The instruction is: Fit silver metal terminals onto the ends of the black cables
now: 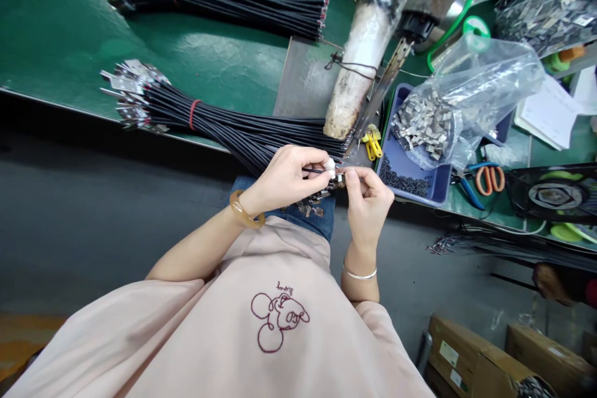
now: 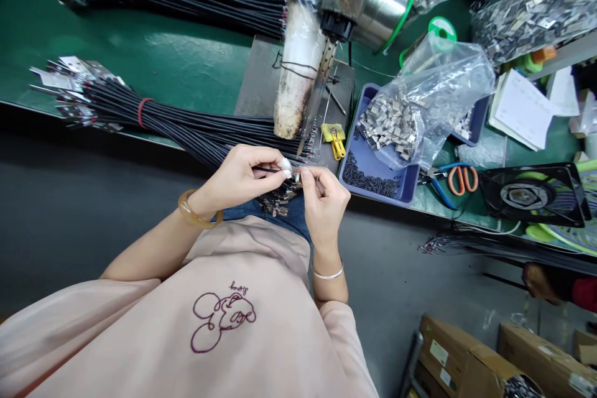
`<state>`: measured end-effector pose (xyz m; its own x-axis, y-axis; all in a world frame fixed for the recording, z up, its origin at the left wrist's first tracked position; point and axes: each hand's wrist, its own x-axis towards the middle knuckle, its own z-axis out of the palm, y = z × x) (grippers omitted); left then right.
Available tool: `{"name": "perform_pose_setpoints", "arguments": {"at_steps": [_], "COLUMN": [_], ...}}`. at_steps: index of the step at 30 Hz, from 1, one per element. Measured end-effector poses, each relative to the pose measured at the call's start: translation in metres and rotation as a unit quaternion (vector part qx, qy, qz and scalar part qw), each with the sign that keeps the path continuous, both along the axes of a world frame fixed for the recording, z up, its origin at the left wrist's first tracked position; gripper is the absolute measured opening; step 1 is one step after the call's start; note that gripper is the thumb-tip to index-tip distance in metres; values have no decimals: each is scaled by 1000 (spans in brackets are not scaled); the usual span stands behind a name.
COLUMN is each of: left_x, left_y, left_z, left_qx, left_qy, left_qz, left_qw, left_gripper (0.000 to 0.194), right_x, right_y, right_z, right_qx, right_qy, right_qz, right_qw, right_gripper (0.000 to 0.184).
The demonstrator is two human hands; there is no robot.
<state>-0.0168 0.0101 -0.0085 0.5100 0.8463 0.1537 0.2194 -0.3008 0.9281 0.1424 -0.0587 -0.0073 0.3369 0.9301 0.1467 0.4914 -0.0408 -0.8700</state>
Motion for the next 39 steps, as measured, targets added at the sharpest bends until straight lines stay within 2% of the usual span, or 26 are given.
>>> {"name": "perform_pose_setpoints", "arguments": {"at_steps": [39], "left_x": [-1], "left_y": [1], "left_z": [0], "left_qx": [5], "left_qy": [-6], "left_qz": [-8], "left_qw": [1000], "left_gripper": [13], "right_x": [1], "right_y": [-1], "right_z": [0], "right_qx": [-14], "right_qy": [25], "right_qz": [9], "right_qw": [1000], "right_gripper": [26]}}
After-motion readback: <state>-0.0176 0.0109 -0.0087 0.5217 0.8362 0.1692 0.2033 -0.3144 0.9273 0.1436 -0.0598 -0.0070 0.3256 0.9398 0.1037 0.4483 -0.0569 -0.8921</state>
